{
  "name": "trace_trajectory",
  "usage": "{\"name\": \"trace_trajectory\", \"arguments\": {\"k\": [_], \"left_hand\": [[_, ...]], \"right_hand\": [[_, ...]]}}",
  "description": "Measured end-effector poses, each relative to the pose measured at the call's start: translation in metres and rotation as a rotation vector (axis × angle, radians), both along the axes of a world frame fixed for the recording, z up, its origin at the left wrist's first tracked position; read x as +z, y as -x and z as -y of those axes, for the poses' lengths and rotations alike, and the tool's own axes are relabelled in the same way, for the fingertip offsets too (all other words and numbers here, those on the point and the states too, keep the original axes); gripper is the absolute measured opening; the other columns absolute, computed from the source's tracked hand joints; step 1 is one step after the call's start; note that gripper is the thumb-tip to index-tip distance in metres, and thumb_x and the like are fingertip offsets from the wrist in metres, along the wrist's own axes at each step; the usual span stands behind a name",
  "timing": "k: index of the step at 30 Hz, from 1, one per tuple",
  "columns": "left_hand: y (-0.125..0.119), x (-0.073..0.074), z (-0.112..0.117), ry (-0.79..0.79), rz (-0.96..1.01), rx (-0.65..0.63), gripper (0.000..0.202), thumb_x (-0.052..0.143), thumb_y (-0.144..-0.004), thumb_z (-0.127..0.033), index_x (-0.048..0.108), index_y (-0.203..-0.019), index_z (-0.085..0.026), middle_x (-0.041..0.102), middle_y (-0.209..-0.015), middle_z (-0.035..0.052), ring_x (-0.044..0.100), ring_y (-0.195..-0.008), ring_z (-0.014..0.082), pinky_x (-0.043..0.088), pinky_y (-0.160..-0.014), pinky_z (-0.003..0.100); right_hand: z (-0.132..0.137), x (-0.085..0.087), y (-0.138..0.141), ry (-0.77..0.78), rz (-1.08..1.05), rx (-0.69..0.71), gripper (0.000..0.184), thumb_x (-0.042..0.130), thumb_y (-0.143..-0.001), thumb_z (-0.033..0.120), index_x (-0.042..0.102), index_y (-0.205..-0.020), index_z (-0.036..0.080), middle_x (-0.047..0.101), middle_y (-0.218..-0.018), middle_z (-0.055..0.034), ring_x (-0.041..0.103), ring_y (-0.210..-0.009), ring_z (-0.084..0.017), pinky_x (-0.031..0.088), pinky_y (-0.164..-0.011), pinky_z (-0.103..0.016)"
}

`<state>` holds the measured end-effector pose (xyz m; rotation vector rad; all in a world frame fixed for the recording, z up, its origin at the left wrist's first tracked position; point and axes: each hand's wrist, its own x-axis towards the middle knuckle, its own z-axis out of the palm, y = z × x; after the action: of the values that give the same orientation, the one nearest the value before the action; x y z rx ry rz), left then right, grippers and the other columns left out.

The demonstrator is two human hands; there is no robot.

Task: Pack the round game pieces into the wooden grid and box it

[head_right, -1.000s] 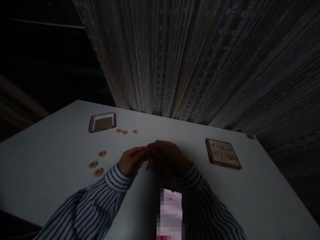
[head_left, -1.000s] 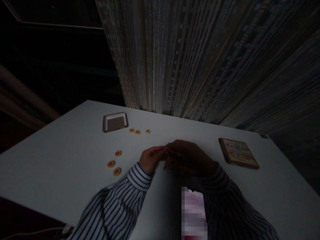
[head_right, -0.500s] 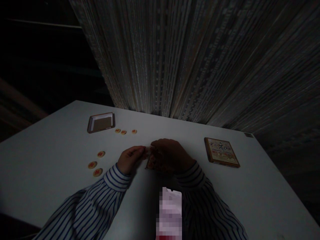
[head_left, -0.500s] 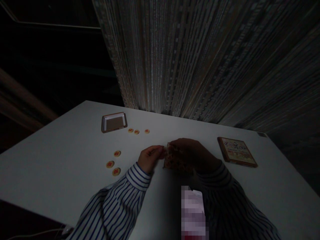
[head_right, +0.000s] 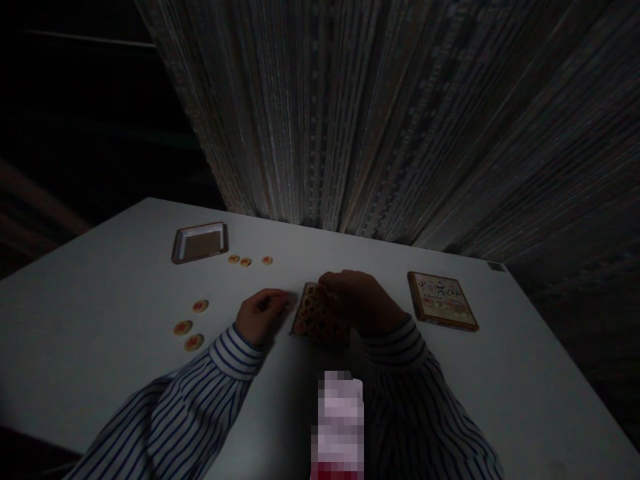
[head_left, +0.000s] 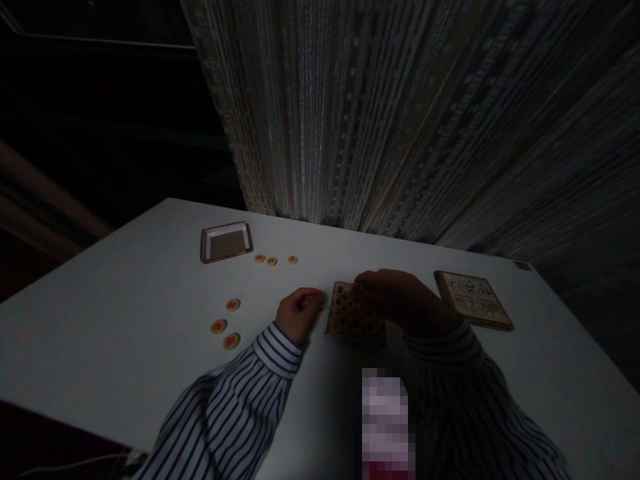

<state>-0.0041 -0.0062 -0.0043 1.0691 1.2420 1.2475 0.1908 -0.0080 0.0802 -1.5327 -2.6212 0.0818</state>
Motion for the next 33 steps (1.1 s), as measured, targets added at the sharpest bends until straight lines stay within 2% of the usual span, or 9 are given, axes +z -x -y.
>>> {"name": "trace_trajectory", "arguments": {"k": [4, 12, 22, 33], "left_hand": [[0.0, -0.004, 0.0, -0.037, -0.075, -0.019, 0.02, 0.066, -0.057, -0.029, 0.066, -0.069, -0.014, 0.061, -0.053, 0.0, 0.053, -0.05, 0.0099, 0.042, -0.051, 0.021], [0.002, -0.003, 0.001, -0.028, -0.074, -0.055, 0.021, 0.066, -0.059, -0.03, 0.066, -0.072, -0.013, 0.059, -0.053, -0.0009, 0.051, -0.048, 0.0091, 0.04, -0.049, 0.021], [0.003, 0.0, 0.002, -0.036, -0.141, -0.054, 0.019, 0.066, -0.06, -0.03, 0.067, -0.071, -0.014, 0.06, -0.053, -0.001, 0.051, -0.049, 0.0096, 0.041, -0.05, 0.021], [0.002, 0.002, 0.001, -0.012, -0.104, -0.059, 0.019, 0.067, -0.056, -0.03, 0.066, -0.067, -0.015, 0.06, -0.051, -0.0008, 0.052, -0.049, 0.0102, 0.043, -0.051, 0.021]], "right_hand": [[0.002, 0.004, -0.001, 0.027, 0.057, -0.056, 0.022, 0.05, -0.081, 0.029, 0.059, -0.099, 0.021, 0.065, -0.081, -0.005, 0.058, -0.07, -0.014, 0.035, -0.059, -0.023], [0.005, 0.011, 0.004, 0.098, 0.071, -0.089, 0.02, 0.048, -0.081, 0.028, 0.061, -0.096, 0.021, 0.067, -0.081, -0.0056, 0.059, -0.072, -0.016, 0.037, -0.06, -0.025], [-0.002, -0.001, -0.005, 0.144, -0.03, -0.04, 0.018, 0.053, -0.075, 0.015, 0.062, -0.09, 0.018, 0.066, -0.086, -0.0053, 0.06, -0.077, -0.015, 0.042, -0.065, -0.025], [-0.001, -0.001, -0.001, 0.179, 0.07, -0.11, 0.018, 0.053, -0.076, 0.022, 0.062, -0.092, 0.021, 0.068, -0.087, -0.0052, 0.061, -0.079, -0.018, 0.042, -0.064, -0.027]]}}
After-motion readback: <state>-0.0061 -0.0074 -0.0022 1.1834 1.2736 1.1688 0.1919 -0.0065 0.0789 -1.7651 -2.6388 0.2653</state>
